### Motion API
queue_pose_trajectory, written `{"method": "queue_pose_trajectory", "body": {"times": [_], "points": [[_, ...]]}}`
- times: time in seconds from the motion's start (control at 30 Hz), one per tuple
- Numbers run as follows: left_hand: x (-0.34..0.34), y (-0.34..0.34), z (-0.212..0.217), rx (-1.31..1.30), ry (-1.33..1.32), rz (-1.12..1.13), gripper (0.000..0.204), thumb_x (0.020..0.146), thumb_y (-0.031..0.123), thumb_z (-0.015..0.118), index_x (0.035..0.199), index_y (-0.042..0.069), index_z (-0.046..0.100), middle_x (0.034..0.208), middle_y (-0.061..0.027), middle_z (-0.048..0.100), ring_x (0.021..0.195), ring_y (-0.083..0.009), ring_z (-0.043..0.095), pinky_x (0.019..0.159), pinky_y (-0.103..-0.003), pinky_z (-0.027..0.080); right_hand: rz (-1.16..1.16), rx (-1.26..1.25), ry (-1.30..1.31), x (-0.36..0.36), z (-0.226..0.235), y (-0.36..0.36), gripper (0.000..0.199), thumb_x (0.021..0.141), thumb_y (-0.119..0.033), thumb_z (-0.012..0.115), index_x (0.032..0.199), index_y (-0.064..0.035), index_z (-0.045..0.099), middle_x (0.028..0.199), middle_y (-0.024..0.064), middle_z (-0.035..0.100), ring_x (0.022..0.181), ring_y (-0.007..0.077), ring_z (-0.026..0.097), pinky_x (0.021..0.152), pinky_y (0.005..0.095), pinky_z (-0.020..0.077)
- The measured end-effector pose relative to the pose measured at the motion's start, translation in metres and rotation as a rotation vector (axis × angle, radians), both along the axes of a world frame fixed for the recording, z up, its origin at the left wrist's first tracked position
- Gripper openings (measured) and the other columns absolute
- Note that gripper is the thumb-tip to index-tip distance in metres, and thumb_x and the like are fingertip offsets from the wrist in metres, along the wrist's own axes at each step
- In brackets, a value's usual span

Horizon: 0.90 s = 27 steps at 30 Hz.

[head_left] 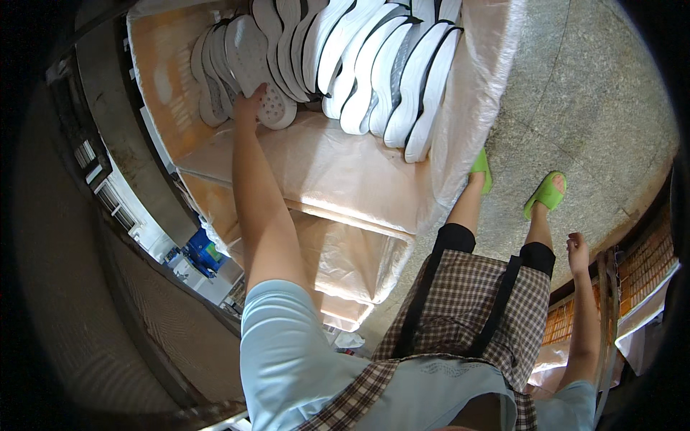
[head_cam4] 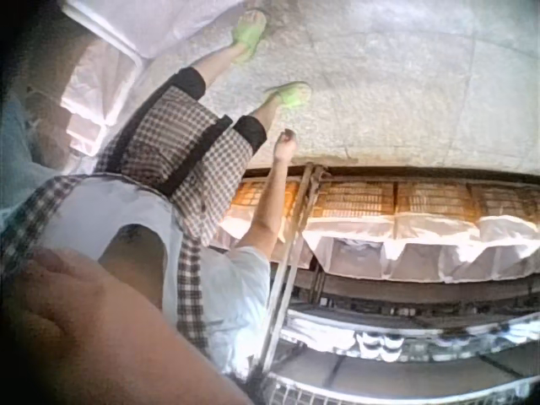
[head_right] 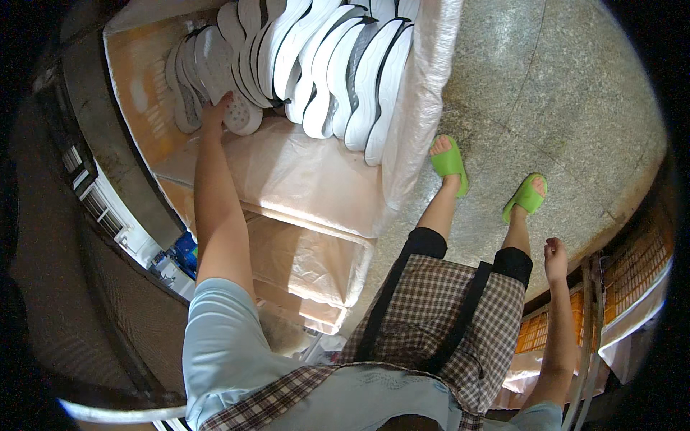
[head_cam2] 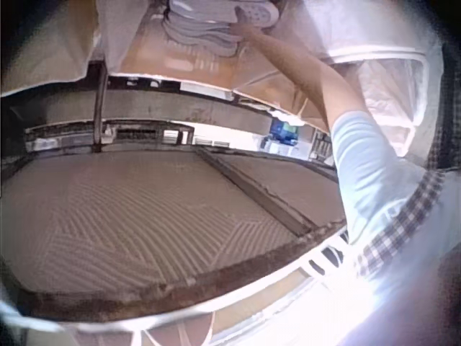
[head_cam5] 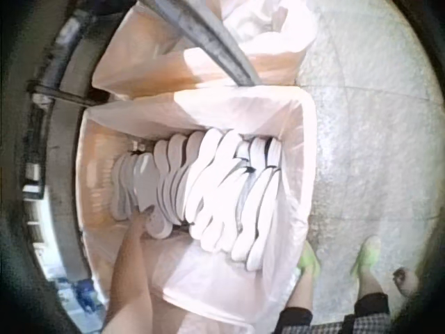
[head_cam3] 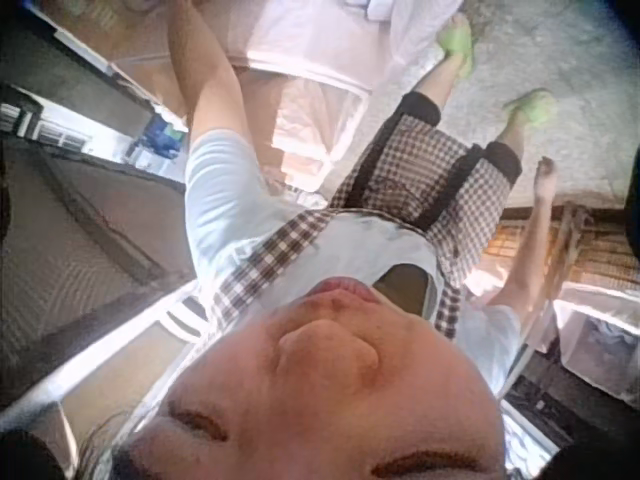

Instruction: The person repeatedly picks up pairs of pink and white slippers from a shelf, turns them over to view the soles, and places them into plastic bins. The person handles multiple pairs in a repetitive pick-inspect-place cycle.

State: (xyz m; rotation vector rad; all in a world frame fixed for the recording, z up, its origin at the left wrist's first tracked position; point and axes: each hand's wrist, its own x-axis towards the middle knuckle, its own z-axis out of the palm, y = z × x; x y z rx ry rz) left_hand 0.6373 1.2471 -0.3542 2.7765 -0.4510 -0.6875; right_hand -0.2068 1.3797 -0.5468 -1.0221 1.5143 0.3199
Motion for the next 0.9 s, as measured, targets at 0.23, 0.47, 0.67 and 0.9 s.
{"method": "queue_pose_trajectory", "body": {"times": [0.23, 0.47, 0.67, 0.9], "points": [[-0.014, -0.016, 0.001, -0.002, -0.142, -0.065, 0.102, 0.062, 0.034, 0.084, 0.133, -0.009, 0.025, 0.123, -0.0226, 0.046, 0.104, -0.0332, 0.052, 0.084, -0.041, 0.047, -0.224, 0.21, -0.206, 0.068, -0.004, -0.006, 0.016, 0.093, -0.006, 0.045, 0.105, 0.0008, 0.052, 0.091, 0.0073, 0.057, 0.079, 0.0159, 0.055, 0.072, 0.0287, 0.0467], [-0.048, -0.005, -0.059, 0.583, -1.005, -0.231, 0.107, 0.07, 0.043, 0.074, 0.138, -0.009, 0.011, 0.123, -0.0259, 0.041, 0.113, -0.0402, 0.042, 0.097, -0.048, 0.036, -0.343, 0.3, -0.2, 0.09, -0.005, -0.008, 0.016, 0.091, -0.002, 0.044, 0.104, 0.0011, 0.053, 0.092, 0.0061, 0.056, 0.081, 0.0154, 0.056, 0.073, 0.0285, 0.0475], [-0.006, 0.036, -0.048, 0.351, -0.645, -0.595, 0.097, 0.078, 0.045, 0.064, 0.141, -0.006, 0.011, 0.129, -0.0268, 0.039, 0.118, -0.0413, 0.04, 0.094, -0.058, 0.033, -0.319, 0.292, -0.149, 0.076, -0.017, 0.003, 0.018, 0.09, -0.005, 0.046, 0.105, 0.0015, 0.053, 0.094, 0.0073, 0.056, 0.083, 0.0157, 0.056, 0.071, 0.0288, 0.0484], [-0.05, 0.059, 0.031, 0.301, -0.814, -0.62, 0.071, 0.077, 0.032, 0.066, 0.132, -0.001, 0.035, 0.134, -0.0194, 0.041, 0.122, -0.0367, 0.041, 0.094, -0.055, 0.035, -0.359, 0.232, -0.18, 0.087, 0.037, -0.031, 0.015, 0.09, -0.009, 0.049, 0.103, -0.0023, 0.053, 0.089, 0.0029, 0.057, 0.077, 0.0136, 0.055, 0.069, 0.0273, 0.0453]]}}
